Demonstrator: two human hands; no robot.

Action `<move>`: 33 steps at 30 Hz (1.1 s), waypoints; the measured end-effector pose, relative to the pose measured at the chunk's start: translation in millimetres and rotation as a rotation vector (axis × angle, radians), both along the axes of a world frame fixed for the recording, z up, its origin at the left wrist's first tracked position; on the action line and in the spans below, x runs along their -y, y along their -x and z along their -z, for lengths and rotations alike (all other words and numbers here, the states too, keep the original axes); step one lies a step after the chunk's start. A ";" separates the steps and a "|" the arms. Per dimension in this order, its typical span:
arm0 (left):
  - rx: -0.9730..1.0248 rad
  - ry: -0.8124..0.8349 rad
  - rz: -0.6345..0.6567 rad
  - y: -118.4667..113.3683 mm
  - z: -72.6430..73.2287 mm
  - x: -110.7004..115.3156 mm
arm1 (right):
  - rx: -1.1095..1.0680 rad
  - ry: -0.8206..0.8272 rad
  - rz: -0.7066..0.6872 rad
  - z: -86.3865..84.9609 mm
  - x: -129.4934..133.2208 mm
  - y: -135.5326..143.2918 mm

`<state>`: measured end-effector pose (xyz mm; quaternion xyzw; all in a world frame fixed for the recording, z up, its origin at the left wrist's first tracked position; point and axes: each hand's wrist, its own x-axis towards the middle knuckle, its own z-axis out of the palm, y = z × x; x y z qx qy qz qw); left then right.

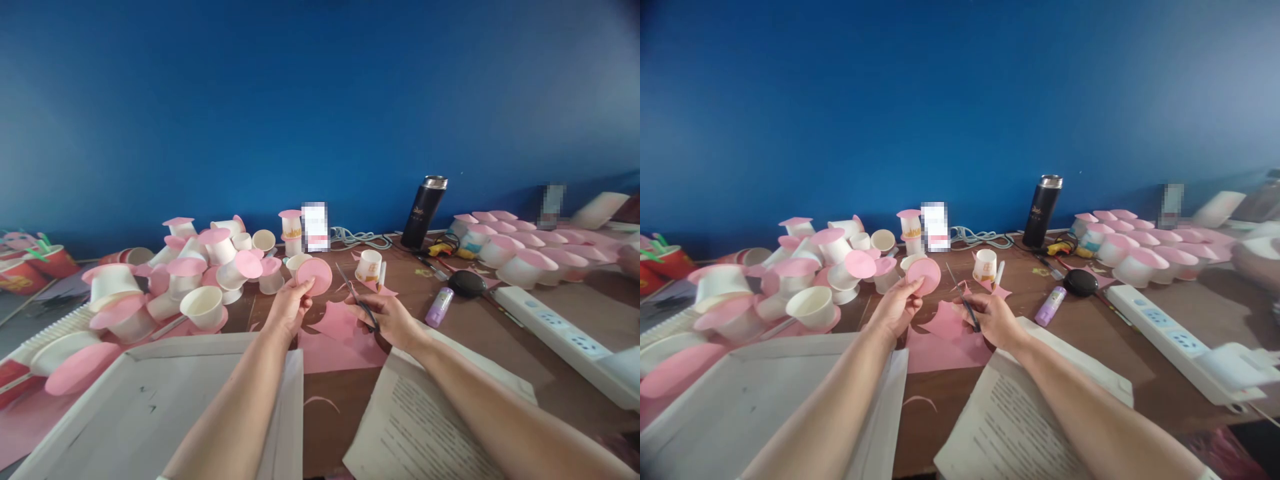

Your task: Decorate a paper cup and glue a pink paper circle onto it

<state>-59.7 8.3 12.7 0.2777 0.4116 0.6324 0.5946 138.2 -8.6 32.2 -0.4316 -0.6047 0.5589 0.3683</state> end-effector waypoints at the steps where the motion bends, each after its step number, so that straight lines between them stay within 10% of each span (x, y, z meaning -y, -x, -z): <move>1: -0.001 -0.007 -0.001 -0.3 0.3 0.0 | -0.003 0.006 -0.001 -0.6 0.3 0.2; 33: 0.228 0.087 0.074 -5.4 -1.9 2.2 | -0.031 0.061 -0.035 4.3 1.0 2.0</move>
